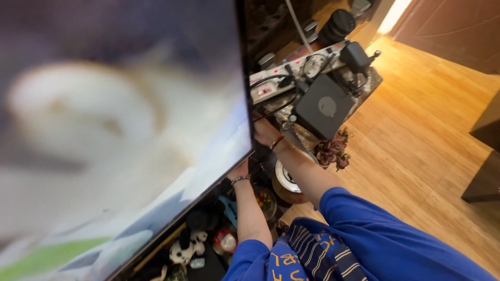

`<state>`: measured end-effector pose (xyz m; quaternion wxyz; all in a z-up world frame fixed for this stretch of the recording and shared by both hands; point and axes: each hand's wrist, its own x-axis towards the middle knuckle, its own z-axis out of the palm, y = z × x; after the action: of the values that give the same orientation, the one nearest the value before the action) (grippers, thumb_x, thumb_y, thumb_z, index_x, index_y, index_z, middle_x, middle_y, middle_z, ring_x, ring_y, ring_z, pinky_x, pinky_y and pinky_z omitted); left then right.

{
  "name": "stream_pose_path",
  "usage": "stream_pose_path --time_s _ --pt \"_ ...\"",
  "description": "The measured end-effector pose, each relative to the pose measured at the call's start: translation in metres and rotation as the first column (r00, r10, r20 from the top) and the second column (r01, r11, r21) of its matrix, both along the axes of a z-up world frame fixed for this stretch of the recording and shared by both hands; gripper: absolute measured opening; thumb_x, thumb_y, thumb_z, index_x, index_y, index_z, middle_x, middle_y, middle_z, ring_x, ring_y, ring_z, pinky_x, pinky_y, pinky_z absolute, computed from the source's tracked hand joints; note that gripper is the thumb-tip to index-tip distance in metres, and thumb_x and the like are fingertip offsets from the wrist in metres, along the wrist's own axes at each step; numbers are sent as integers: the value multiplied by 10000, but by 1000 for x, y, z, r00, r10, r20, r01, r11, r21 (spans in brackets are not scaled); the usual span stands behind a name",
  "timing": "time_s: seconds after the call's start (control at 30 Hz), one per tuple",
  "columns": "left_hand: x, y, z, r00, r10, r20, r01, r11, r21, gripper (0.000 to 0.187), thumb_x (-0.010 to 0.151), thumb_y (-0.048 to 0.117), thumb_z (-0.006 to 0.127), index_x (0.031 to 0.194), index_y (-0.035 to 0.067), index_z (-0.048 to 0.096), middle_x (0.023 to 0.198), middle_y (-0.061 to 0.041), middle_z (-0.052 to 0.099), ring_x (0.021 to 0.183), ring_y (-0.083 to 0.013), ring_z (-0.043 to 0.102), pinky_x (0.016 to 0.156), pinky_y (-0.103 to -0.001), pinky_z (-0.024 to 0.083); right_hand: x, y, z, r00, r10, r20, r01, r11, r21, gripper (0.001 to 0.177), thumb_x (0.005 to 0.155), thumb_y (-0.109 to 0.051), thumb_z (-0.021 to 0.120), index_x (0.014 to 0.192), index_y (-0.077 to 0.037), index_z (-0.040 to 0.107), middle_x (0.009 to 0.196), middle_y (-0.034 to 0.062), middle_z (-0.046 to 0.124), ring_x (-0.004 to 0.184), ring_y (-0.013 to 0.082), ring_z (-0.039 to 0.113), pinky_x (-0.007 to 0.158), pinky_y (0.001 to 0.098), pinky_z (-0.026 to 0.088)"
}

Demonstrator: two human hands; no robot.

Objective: The person organizes various electronic accessories on a bed and a TV stand. They handle a pair of headphones, a laptop, a power adapter, and a cable, moving them between the bed and a drawer before placing the adapter and cable near a television.

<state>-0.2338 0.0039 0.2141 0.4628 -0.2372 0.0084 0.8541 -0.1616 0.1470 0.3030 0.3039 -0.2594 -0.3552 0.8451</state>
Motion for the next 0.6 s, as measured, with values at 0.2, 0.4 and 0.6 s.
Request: stream_pose_path --time_s 0.2,0.4,0.6 --pt "-5 13 -25 993 109 -33 -105 989 101 596 1066 404 437 1512 10 469 1578 -181 461 1421 -359 456 1195 -512 377 18 5 -40 996 -60 66 42 970 240 298 1041 -25 526 1335 5 572 1075 80 634 908 168 618 787 311 535" --pt "-4 19 -37 992 125 7 -125 990 72 589 1078 396 420 1504 -8 467 1556 -190 477 1401 -343 477 1178 -478 409 51 -14 -59 777 -238 582 -122 851 511 340 978 -126 576 1306 -37 555 1012 82 670 841 183 646 728 316 548" --pt "-3 15 -42 964 81 -252 -106 990 -89 582 1064 404 416 1476 -2 474 1535 -181 481 1386 -338 484 1167 -481 413 50 -19 -63 801 -145 580 -245 806 539 306 975 -141 555 1223 22 631 996 132 733 830 169 735 732 326 613"
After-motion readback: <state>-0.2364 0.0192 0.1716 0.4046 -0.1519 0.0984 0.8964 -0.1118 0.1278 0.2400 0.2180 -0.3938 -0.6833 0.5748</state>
